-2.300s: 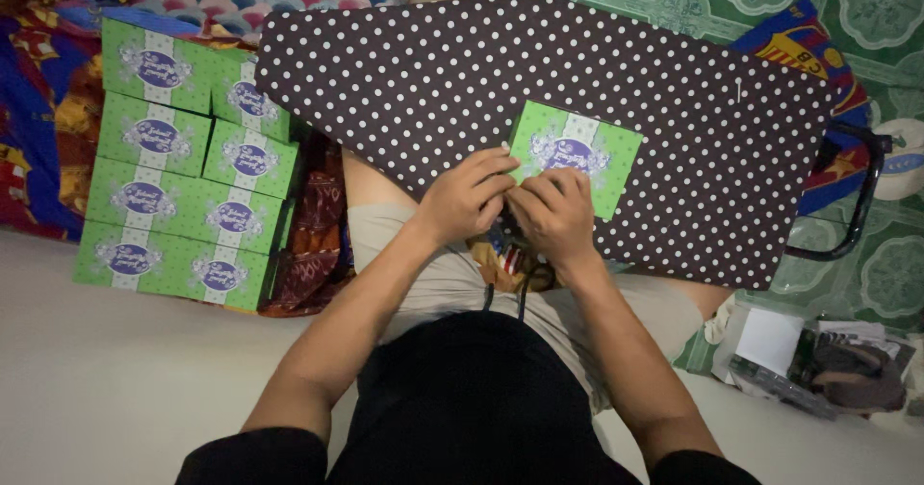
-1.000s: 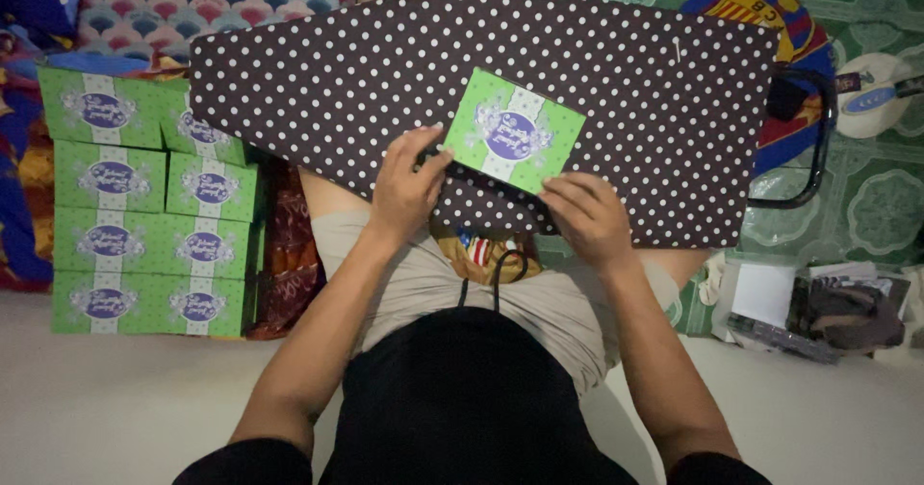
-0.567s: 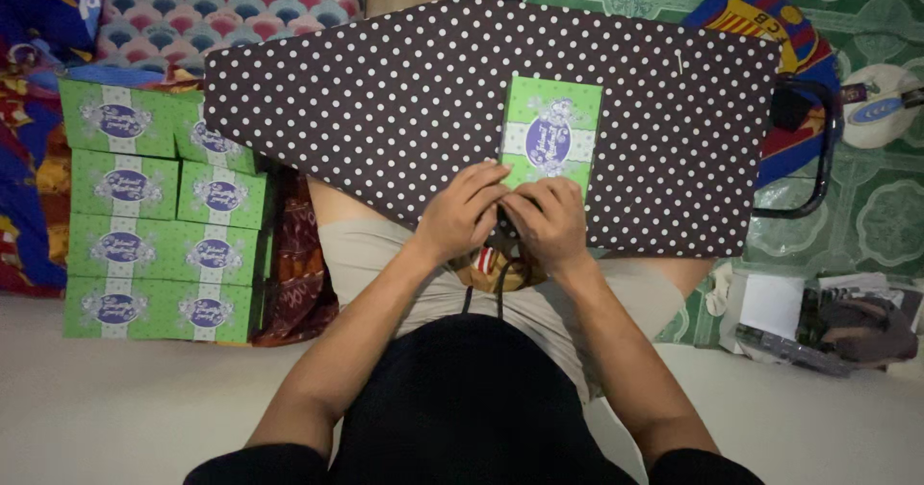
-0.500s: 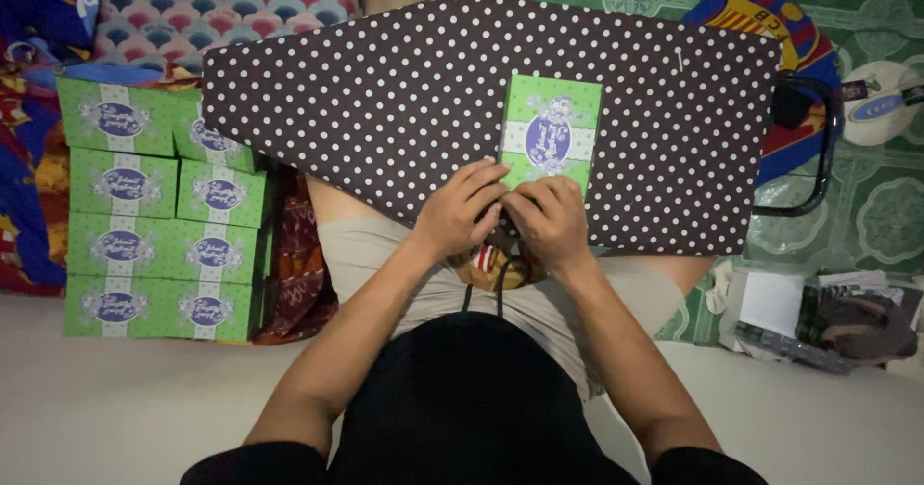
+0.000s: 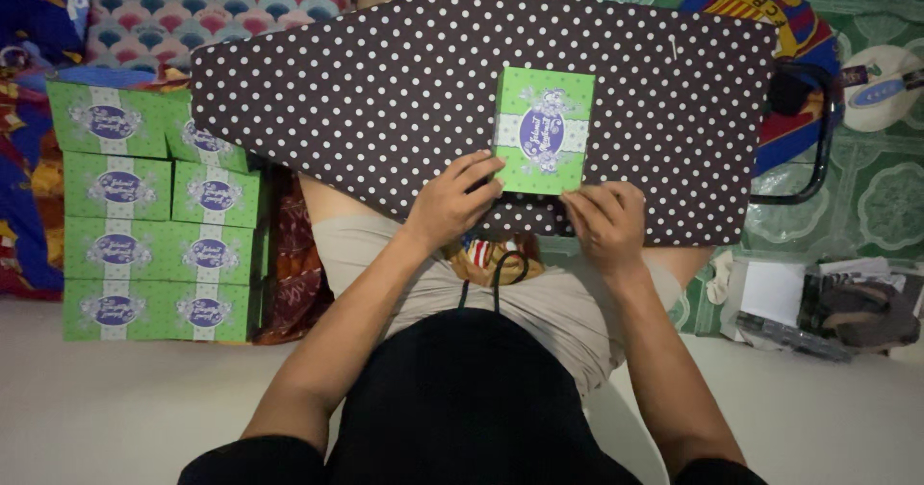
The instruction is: The person assembles a small green and purple cardboard box by folding the flaps and tucking them into the slots. They then place the finished box on top of a stack of identical boxes.
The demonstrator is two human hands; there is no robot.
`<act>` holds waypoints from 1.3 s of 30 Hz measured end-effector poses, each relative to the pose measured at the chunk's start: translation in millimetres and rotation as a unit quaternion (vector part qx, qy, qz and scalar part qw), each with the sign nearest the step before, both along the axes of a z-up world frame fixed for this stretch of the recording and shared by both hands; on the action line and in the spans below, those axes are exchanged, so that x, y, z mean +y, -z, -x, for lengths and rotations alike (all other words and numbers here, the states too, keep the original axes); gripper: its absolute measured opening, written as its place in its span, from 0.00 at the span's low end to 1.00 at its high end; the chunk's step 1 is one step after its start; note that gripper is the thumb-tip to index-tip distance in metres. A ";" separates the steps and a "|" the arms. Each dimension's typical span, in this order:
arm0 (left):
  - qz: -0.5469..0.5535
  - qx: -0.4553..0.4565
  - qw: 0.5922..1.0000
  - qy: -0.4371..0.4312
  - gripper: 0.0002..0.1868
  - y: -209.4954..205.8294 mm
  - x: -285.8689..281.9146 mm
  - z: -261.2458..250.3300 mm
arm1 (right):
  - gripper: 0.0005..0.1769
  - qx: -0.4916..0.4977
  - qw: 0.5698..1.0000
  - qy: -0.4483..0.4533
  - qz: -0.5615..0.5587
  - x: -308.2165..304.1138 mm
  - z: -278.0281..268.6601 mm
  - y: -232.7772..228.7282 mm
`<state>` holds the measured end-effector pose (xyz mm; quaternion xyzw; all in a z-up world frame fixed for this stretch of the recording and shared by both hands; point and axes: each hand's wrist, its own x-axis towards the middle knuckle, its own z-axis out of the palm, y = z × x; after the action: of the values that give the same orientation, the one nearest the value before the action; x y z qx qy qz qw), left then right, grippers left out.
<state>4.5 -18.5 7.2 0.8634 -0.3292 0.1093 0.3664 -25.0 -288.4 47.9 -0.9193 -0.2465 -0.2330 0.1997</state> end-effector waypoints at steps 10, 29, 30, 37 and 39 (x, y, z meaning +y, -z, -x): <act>0.075 0.030 0.996 -0.025 0.18 2.5 -6.4 6.1 | 0.16 0.053 0.996 0.019 -0.064 -9.8 2.2 23.9; 0.120 -0.051 0.982 -0.139 0.31 -35.7 -7.8 6.5 | 0.20 0.214 0.857 0.102 -0.457 40.3 -16.9 37.1; 0.091 -0.071 0.981 -0.153 0.30 -41.4 -8.9 4.9 | 0.20 0.237 0.829 0.090 -0.499 41.7 -19.3 38.9; 0.004 -0.126 0.976 -0.178 0.23 -65.6 -21.3 -8.8 | 0.16 0.409 0.693 0.055 -0.590 48.8 -25.9 67.3; -0.007 -0.121 0.979 -0.163 0.21 -68.4 -24.9 -14.8 | 0.15 0.451 0.648 0.061 -0.610 46.1 -28.7 71.8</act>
<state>19.3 -43.5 75.7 0.8884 -0.2271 0.2690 0.2946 3.7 -242.3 -23.8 -0.5941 0.1285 0.1009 0.7876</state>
